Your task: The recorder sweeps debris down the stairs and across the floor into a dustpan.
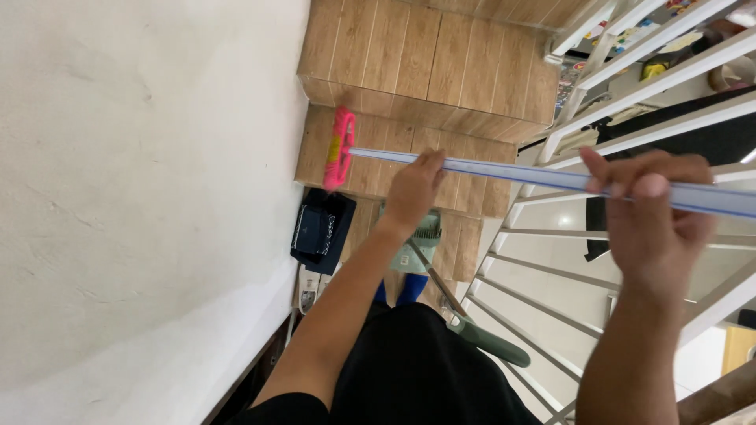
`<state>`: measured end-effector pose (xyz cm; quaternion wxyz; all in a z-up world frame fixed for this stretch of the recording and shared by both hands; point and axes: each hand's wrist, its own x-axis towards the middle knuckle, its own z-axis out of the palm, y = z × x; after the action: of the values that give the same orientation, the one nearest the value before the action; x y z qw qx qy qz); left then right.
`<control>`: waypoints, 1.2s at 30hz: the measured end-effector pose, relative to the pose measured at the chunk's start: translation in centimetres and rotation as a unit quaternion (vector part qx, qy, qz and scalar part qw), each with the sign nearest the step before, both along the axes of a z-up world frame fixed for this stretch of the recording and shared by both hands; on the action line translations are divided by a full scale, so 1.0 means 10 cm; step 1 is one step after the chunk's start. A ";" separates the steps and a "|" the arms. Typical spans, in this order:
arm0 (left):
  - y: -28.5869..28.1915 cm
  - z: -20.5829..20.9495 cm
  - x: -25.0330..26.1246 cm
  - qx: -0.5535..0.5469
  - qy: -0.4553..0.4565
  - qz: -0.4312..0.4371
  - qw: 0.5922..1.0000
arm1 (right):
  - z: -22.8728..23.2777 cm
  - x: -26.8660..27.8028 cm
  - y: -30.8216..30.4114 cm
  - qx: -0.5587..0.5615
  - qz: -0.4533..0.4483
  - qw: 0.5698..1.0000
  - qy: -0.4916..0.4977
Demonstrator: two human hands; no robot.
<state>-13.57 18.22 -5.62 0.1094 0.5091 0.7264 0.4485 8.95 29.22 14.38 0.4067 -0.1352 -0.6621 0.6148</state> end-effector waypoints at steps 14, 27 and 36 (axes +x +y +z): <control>-0.01 -0.59 0.07 -0.030 -0.063 -0.008 0.998 | -0.40 -0.36 -0.14 -0.006 0.010 1.000 -0.009; 0.15 0.04 0.43 -0.038 -0.004 -0.083 0.996 | -0.17 0.30 -0.05 -0.026 -0.064 0.995 0.074; 0.53 -0.57 0.22 -0.016 -0.015 -0.084 0.996 | -0.57 -0.04 0.06 0.011 -0.075 0.997 0.028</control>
<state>-11.34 23.55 -11.34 0.1658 0.5602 0.6863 0.4332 8.54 29.78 8.72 0.4711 -0.1627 -0.6456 0.5786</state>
